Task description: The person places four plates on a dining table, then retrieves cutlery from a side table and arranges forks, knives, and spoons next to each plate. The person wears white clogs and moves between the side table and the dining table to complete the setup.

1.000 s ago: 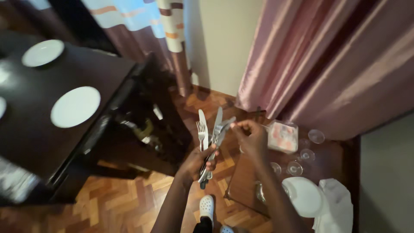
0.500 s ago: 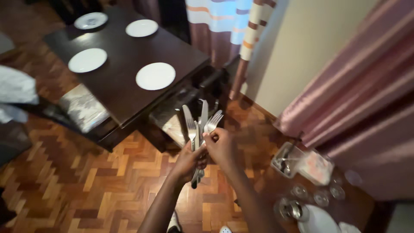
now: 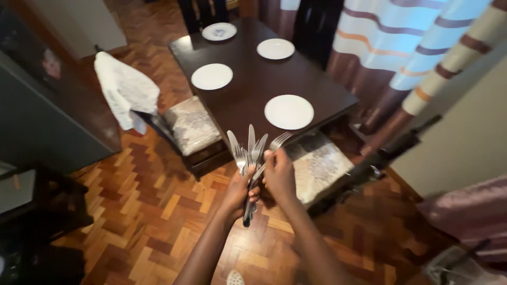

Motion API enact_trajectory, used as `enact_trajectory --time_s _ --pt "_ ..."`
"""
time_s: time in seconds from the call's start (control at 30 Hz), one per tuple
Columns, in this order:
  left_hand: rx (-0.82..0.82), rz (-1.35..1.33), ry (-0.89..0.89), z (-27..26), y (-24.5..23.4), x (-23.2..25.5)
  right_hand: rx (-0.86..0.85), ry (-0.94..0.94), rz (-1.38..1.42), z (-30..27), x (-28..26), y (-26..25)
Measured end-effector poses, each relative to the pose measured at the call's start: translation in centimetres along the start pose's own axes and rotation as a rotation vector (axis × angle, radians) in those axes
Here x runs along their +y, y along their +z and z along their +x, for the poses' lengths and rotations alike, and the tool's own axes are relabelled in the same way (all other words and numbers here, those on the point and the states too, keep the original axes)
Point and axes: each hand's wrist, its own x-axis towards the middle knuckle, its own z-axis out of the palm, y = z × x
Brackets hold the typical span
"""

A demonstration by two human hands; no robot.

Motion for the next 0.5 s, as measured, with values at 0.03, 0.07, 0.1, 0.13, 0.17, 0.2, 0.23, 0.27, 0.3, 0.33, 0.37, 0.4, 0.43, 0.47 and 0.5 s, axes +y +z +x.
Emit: enact_trajectory --time_s 0.03,0.07,0.1,0.13,0.17,0.2,0.23,0.27,0.3,0.33,0.37,0.4,0.43,0.47,0.5 --pt "0.002 -0.007 0.026 0.7 -1.2 1.1 0.004 -0.015 0.071 0.8 0.1 1.3" --pt "0.017 -0.008 0.021 1.6 -2.2 2.2 0.023 -0.034 0.144 2.3 0.3 2.5" --pt "0.032 -0.01 0.016 2.6 -3.2 3.2 0.043 -0.053 0.217 3.8 0.5 3.5" --pt "0.043 -0.016 0.002 3.6 -3.8 3.8 0.05 -0.019 0.266 5.2 0.9 4.1" --pt "0.059 -0.012 0.006 4.8 -4.6 4.4 0.057 0.015 0.315 6.8 1.4 4.6" --pt "0.078 -0.012 0.012 6.0 -5.4 4.9 0.06 0.048 0.363 8.3 2.2 5.1" --pt "0.098 -0.011 0.018 7.3 -6.2 5.4 0.073 0.067 0.282 9.6 3.2 5.3" --pt "0.114 -0.015 0.027 8.7 -6.9 5.8 0.079 0.084 0.203 11.2 4.5 5.6" --pt "0.13 -0.019 0.036 10.2 -7.6 6.1 0.085 0.1 0.124 12.8 6.2 6.0" --pt "0.151 -0.026 0.038 11.4 -8.2 6.0 0.136 -0.022 0.02 14.3 8.4 6.7" --pt "0.16 -0.035 0.032 12.8 -8.8 5.7 0.184 -0.146 -0.084 15.9 11.0 7.8" --pt "0.168 -0.043 0.029 14.4 -9.2 5.7 0.229 -0.274 -0.186 17.9 13.8 9.0" --pt "0.176 -0.05 0.026 16.1 -9.6 5.7 0.21 -0.281 -0.228 19.7 17.0 10.3" --pt "0.17 -0.043 0.039 17.8 -10.0 5.6 0.185 -0.293 -0.268 21.5 20.2 11.5" --pt "0.164 -0.035 0.052 19.6 -10.3 5.6 0.161 -0.305 -0.307 23.1 23.4 12.7"
